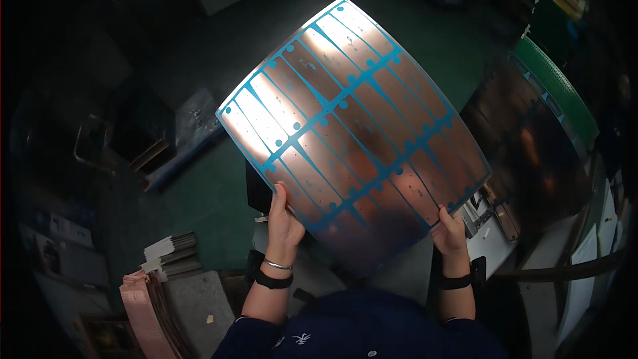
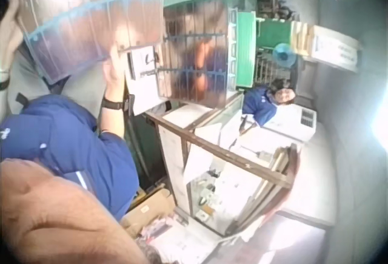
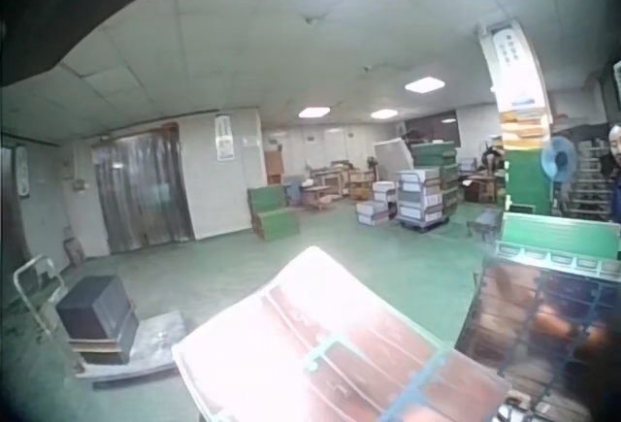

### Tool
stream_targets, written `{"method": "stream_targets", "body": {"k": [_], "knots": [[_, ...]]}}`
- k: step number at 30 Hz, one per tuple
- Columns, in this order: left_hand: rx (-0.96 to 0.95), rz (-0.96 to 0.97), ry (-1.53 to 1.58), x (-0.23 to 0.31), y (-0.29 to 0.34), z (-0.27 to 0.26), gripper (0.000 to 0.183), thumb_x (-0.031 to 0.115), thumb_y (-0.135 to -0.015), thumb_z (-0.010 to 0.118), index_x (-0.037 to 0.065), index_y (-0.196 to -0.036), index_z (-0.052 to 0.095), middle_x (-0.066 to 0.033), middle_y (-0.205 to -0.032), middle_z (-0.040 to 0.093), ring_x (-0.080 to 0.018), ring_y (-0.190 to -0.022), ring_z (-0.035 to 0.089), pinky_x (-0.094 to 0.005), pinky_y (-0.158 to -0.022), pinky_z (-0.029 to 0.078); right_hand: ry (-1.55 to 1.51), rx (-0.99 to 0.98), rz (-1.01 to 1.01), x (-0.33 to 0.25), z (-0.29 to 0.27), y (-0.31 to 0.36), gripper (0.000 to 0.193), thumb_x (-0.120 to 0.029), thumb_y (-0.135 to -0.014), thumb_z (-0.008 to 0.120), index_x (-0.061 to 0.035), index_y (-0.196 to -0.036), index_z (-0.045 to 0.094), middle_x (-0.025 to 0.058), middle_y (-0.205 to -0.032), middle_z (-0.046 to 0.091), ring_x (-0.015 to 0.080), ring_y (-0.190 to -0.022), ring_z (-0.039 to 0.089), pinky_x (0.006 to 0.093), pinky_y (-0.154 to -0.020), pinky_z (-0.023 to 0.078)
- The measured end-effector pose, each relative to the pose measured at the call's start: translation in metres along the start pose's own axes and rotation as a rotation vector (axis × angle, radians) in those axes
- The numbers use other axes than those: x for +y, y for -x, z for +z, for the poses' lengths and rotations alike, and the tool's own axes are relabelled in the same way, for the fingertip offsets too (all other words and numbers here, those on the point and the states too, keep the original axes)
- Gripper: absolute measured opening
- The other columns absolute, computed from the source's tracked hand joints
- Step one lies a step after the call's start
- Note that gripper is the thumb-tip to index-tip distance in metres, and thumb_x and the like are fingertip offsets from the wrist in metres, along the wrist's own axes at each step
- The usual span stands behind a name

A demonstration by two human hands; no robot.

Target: Inspecting and sorting thin metal or printed circuit board sheets from a drying rack.

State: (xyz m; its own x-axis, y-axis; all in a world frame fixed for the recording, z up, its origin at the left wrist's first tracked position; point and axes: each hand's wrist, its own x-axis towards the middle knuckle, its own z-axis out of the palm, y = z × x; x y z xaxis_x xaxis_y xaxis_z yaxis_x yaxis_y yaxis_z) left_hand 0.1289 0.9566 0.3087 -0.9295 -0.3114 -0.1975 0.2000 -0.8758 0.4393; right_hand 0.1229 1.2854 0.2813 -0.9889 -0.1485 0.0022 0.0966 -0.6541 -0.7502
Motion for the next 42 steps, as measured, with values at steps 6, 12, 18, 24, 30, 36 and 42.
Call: {"method": "stream_targets", "body": {"k": [6,12,18,24,30,36,42], "knots": [[-0.04,-0.008,-0.192,0.007,-0.037,0.005,0.021,0.024,-0.094,0.051,0.009,-0.108,0.055,0.0036,-0.097,0.061,-0.0069,-0.093,0.058,-0.0228,-0.082,0.05,0.4,0.097,-0.214,-0.102,-0.011,0.013,0.064,-0.048,-0.094,0.04,0.0114,-0.115,0.052,0.0148,-0.089,0.065,0.018,-0.072,0.063,0.0265,-0.062,0.049],[-0.331,-0.212,-0.296,-0.011,-0.054,0.042,0.024,0.027,-0.093,0.053,0.008,-0.106,0.056,0.0013,-0.094,0.06,-0.0073,-0.088,0.058,-0.0213,-0.075,0.05,0.891,-0.117,-0.113,-0.129,-0.006,0.023,0.046,-0.04,-0.087,0.058,0.0046,-0.097,0.057,0.0011,-0.062,0.055,0.0047,-0.043,0.044,0.0172,-0.039,0.03],[-0.384,-0.259,-0.377,-0.03,-0.078,0.057,0.034,0.029,-0.094,0.049,0.005,-0.118,0.05,-0.0032,-0.106,0.06,-0.0107,-0.095,0.059,-0.0259,-0.083,0.05,0.772,0.191,-0.315,-0.136,0.004,0.04,0.026,-0.024,-0.085,0.058,0.0011,-0.092,0.055,0.0002,-0.08,0.053,0.0063,-0.071,0.043,0.0208,-0.062,0.031],[-0.05,0.214,-0.931,-0.038,-0.136,0.046,0.029,0.023,-0.095,0.047,0.002,-0.114,0.057,-0.0086,-0.099,0.064,-0.0135,-0.087,0.061,-0.0266,-0.077,0.05,0.992,0.331,-0.707,-0.16,0.073,0.017,0.026,-0.016,-0.089,0.05,0.0055,-0.101,0.057,-0.0018,-0.073,0.05,0.0034,-0.062,0.04,0.0181,-0.055,0.027],[-0.084,0.438,-1.361,-0.071,-0.161,0.008,0.016,0.012,-0.087,0.056,0.004,-0.099,0.063,-0.0107,-0.101,0.063,-0.024,-0.095,0.06,-0.033,-0.085,0.046,1.449,0.134,-0.597,-0.129,0.112,-0.064,0.024,-0.004,-0.088,0.05,0.0077,-0.108,0.056,0.0032,-0.065,0.055,0.0077,-0.057,0.049,0.0233,-0.05,0.038],[-0.276,0.682,-1.795,-0.107,-0.166,0.009,0.019,0.009,-0.084,0.058,0.007,-0.103,0.062,-0.0118,-0.122,0.054,-0.0295,-0.123,0.043,-0.0396,-0.103,0.034,1.424,-0.074,-0.491,-0.066,0.129,-0.148,0.026,-0.002,-0.088,0.046,0.0013,-0.111,0.057,0.015,-0.083,0.066,0.0266,-0.067,0.065,0.0309,-0.06,0.048],[-0.349,0.647,-1.972,-0.117,-0.165,0.005,0.024,0.014,-0.086,0.056,0.009,-0.109,0.06,-0.0113,-0.129,0.048,-0.0288,-0.129,0.036,-0.0417,-0.109,0.024,1.357,-0.134,-0.233,-0.064,0.139,-0.183,0.02,-0.004,-0.089,0.045,0.0022,-0.103,0.058,0.0183,-0.074,0.063,0.0286,-0.066,0.066,0.034,-0.058,0.048]]}}
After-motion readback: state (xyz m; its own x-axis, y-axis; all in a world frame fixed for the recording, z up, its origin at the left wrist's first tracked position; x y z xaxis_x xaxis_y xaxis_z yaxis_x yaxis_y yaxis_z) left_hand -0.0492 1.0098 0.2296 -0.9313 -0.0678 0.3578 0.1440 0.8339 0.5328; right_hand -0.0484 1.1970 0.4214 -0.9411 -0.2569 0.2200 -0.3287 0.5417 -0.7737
